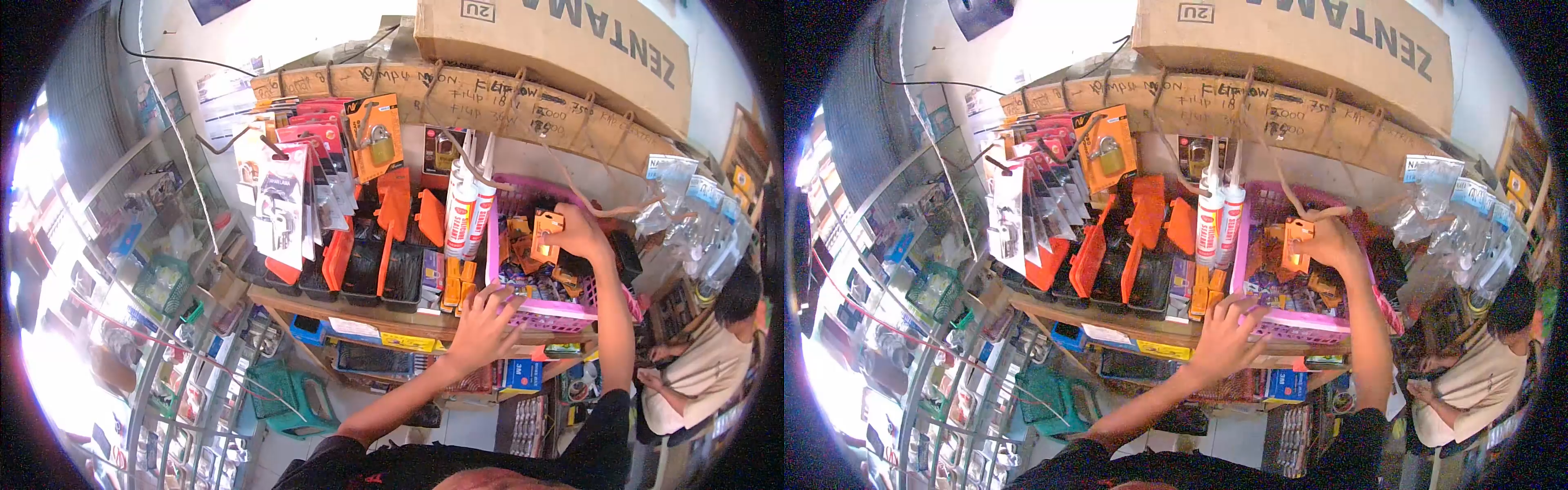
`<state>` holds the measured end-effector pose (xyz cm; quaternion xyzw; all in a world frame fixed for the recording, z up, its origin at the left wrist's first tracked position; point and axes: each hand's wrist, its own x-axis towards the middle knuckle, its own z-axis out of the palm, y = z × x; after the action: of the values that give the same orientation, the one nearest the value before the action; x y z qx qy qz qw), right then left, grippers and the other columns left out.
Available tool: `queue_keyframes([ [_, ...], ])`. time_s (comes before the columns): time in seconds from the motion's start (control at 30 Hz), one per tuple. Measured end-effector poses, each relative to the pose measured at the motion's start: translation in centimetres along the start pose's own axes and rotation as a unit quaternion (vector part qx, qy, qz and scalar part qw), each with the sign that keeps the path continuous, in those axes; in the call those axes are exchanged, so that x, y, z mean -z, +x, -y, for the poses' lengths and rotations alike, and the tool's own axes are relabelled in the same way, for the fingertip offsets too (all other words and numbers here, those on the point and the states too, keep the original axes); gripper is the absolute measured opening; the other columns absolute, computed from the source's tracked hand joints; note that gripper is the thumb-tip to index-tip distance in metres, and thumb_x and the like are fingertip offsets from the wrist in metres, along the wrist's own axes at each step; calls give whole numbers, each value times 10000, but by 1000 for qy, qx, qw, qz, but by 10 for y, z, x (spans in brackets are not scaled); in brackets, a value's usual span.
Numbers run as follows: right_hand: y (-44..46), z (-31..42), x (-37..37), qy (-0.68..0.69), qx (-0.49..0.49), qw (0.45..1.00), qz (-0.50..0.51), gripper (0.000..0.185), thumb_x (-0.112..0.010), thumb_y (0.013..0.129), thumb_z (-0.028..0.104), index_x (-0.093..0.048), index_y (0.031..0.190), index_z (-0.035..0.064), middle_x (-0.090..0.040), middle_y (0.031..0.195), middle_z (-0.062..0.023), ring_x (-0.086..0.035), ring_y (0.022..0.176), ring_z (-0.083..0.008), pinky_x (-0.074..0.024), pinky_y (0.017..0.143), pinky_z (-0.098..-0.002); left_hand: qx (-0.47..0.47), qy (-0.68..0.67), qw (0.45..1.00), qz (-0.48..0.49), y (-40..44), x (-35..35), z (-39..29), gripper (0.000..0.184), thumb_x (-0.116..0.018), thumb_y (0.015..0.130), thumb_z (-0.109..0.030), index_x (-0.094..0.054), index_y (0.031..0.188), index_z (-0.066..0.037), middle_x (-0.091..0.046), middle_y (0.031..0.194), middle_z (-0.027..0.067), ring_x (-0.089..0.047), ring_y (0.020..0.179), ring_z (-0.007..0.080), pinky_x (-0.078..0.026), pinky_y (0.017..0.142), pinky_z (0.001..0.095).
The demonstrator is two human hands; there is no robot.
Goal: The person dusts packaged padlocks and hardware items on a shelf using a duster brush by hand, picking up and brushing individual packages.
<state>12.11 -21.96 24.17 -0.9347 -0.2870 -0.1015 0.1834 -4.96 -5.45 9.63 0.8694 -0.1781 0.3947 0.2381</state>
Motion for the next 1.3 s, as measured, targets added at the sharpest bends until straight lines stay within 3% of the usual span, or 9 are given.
queue_keyframes([
  [0.13, -54, 43, 25, 279, 8, 960, -21, 243, -744, 772, 53, -524, 872, 28, -551, 750, 8, -557, 753, -44, -479, 633, -232, 36, -98, 995, 7, 4, 13, -1, 557, -638, 871, -329, -446, 1275, 2, -474, 1255, 170, -416, 1213, 347, -332, 1023, 454],
  [0.3, -116, 82, 36, 238, 51, 969, -43, 309, -805, 724, 160, -541, 834, 43, -514, 748, 17, -471, 712, -56, -401, 625, -246, 111, -290, 951, 7, -1, 31, -4, 610, -592, 909, -308, -346, 1337, 51, -444, 1305, 237, -415, 1247, 370, -305, 1053, 454],
  [0.4, -144, 90, 32, 217, 70, 971, 66, 400, -820, 717, 302, -586, 889, 26, -625, 819, -72, -604, 784, -128, -470, 689, -310, 132, -399, 906, 54, -9, 43, -13, 592, -574, 931, -274, -321, 1371, 32, -453, 1315, 225, -438, 1252, 326, -321, 1048, 412],
  [0.53, -167, 94, 11, 166, 148, 971, 88, 468, -817, 698, 391, -604, 929, 43, -623, 834, -131, -607, 798, -306, -467, 734, -406, 218, -666, 697, 151, -36, 36, -36, 495, -483, 986, -275, -331, 1388, -30, -556, 1214, 124, -600, 1067, 254, -462, 895, 331],
  [0.6, -172, 93, 12, 201, 96, 959, 175, 484, -820, 691, 399, -606, 964, 63, -632, 869, -102, -598, 865, -297, -447, 797, -410, 240, -851, 403, 235, -43, 38, -37, 503, -431, 1002, -348, -335, 1391, -44, -577, 1185, 125, -622, 1017, 242, -489, 846, 348],
  [0.73, -189, 84, 27, 47, 138, 989, -27, 573, -835, 655, 356, -605, 1109, 94, -646, 977, -61, -580, 952, -296, -405, 887, -410, 303, -817, 428, 240, -78, 24, -41, 542, -404, 997, -427, -357, 1384, -51, -582, 1190, 132, -614, 1017, 238, -490, 836, 359],
  [0.83, -197, 53, 53, 13, 1, 977, -213, 541, -794, 678, 221, -582, 1151, 65, -624, 1060, -100, -552, 1022, -310, -394, 941, -411, 334, -827, 385, 239, -99, 19, -36, 578, -348, 995, -492, -391, 1363, -49, -584, 1184, 139, -604, 1036, 249, -475, 843, 373],
  [1.0, -211, -23, 66, -201, -176, 945, -187, 423, -684, 802, 221, -565, 1170, 50, -585, 1120, -183, -531, 1049, -384, -403, 903, -479, 358, -854, 320, 199, -108, 20, -20, 644, -259, 984, -564, -399, 1367, -66, -585, 1186, 148, -601, 1032, 280, -469, 815, 400],
  [1.3, -223, -42, 34, -117, -140, 975, -127, 413, -678, 824, 282, -537, 1143, 63, -621, 1025, -218, -599, 942, -412, -457, 778, -500, 356, -856, 322, 193, -80, 37, -9, 753, -208, 970, -612, -451, 1328, 5, -594, 1097, 118, -594, 960, 245, -477, 771, 374],
])
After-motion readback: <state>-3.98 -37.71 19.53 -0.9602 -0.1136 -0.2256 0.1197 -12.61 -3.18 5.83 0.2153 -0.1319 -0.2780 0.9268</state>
